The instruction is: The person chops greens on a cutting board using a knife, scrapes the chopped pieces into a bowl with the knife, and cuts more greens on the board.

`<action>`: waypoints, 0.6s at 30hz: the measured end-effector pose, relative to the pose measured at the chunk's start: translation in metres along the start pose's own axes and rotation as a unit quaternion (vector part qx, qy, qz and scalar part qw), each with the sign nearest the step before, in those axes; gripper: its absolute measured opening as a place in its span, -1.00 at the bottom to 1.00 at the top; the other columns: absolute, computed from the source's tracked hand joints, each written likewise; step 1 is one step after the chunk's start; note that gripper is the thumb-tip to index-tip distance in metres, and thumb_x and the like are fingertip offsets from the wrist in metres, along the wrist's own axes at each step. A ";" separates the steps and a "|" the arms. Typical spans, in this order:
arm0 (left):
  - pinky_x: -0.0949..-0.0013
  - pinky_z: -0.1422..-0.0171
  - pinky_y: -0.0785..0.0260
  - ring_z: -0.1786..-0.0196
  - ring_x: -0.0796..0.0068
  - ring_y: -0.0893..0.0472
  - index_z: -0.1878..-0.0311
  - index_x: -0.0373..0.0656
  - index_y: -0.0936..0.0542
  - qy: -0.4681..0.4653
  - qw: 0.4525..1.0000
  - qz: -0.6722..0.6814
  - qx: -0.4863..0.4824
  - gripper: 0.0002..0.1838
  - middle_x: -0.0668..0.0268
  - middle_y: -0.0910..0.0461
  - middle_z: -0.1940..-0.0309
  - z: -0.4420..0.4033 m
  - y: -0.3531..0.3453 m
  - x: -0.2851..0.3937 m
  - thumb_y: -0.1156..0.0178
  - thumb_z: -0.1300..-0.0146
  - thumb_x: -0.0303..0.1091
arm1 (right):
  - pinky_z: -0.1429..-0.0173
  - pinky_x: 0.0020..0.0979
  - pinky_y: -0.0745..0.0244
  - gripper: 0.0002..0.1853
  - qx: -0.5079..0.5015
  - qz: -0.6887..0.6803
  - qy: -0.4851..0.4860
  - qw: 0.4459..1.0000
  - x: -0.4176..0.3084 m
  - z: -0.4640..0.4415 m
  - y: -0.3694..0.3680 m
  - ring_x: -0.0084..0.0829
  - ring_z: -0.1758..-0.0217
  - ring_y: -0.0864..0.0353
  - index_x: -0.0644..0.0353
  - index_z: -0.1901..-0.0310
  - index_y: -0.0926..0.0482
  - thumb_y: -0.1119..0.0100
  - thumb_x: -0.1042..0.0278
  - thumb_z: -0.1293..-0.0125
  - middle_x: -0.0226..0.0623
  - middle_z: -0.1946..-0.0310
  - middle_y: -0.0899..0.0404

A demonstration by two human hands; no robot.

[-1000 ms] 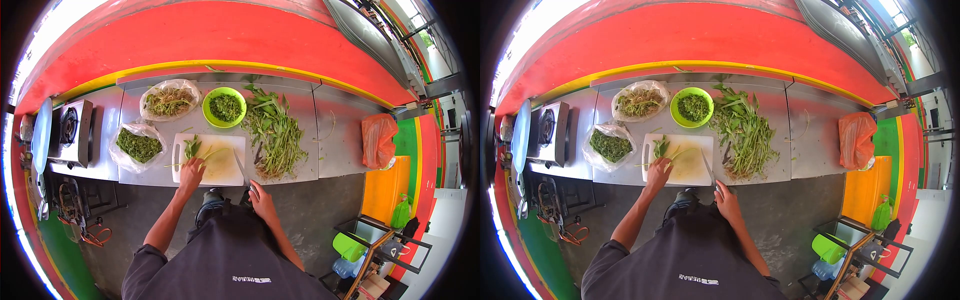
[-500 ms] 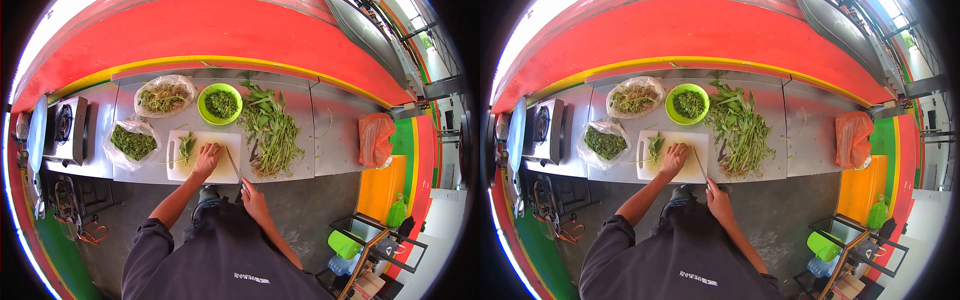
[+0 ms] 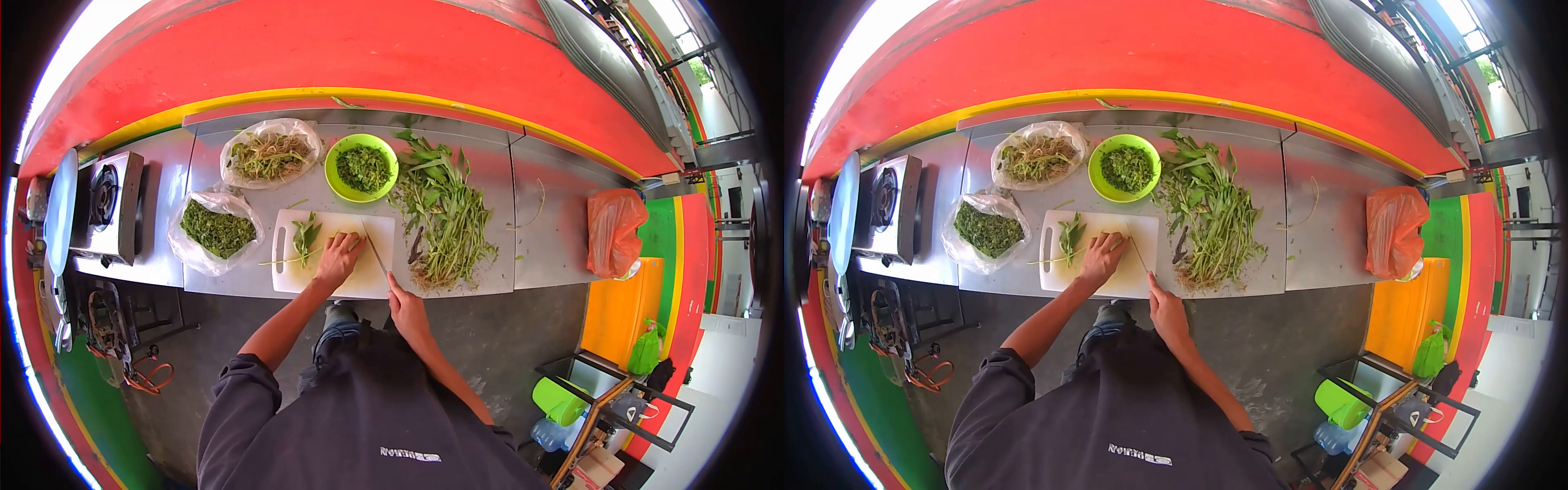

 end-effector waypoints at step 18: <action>0.14 -0.12 -0.37 -0.14 0.23 -0.50 -0.15 -0.16 -0.60 0.011 0.999 0.047 -0.021 -0.59 0.29 -0.52 -0.06 -0.001 -0.008 -0.006 -0.13 -0.19 -0.44 | 0.17 -0.09 -0.51 -0.49 -0.007 0.019 -0.016 1.000 0.006 0.008 -0.009 0.14 0.29 -0.61 -0.01 -0.40 -0.43 -0.15 0.40 -0.43 0.18 0.36 -0.59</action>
Point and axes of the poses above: each hand's wrist, its own z-axis away from the middle knuckle, its own y-axis out of the back of the hand, x = y × z, the point moved 9 cm from there along -z, towards the middle knuckle
